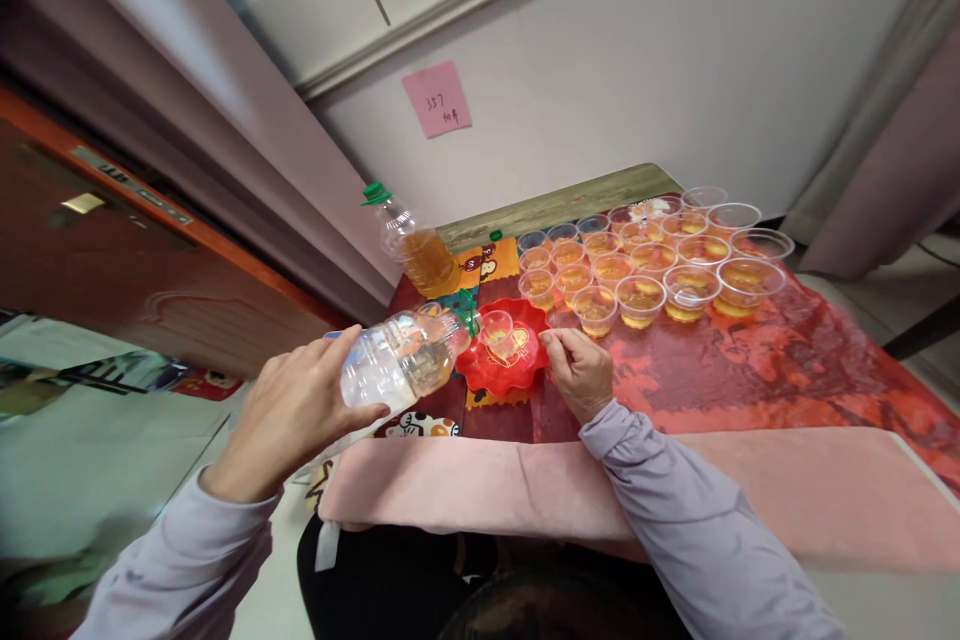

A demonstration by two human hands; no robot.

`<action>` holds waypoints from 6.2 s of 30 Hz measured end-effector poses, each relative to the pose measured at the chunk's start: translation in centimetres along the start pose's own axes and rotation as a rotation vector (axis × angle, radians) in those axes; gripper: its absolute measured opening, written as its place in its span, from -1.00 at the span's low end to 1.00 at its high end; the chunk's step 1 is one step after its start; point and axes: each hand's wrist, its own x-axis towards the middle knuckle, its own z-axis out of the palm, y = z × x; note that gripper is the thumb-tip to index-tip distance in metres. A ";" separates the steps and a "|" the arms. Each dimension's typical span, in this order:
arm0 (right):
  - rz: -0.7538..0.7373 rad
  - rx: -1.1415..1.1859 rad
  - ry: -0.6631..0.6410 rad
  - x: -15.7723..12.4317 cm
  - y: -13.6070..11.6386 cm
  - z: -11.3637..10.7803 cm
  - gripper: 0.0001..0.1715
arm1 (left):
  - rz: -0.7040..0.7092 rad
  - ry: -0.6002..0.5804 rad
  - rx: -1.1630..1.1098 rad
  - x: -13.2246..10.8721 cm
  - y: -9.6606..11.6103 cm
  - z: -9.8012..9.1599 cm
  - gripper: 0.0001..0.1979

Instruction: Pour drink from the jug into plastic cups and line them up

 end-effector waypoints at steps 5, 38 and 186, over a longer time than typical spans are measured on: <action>0.004 0.000 0.010 0.1 -0.1 0.0 -0.64 | 0.004 0.000 0.011 0.2 0.1 -0.4 -0.16; 0.053 -0.003 0.006 -0.1 0.0 0.0 -0.61 | 0.015 -0.025 0.075 0.8 0.6 -2.8 -0.10; -0.125 -0.580 -0.787 5.6 -7.8 12.8 -0.61 | -0.549 0.768 -0.678 -7.4 3.9 17.5 0.04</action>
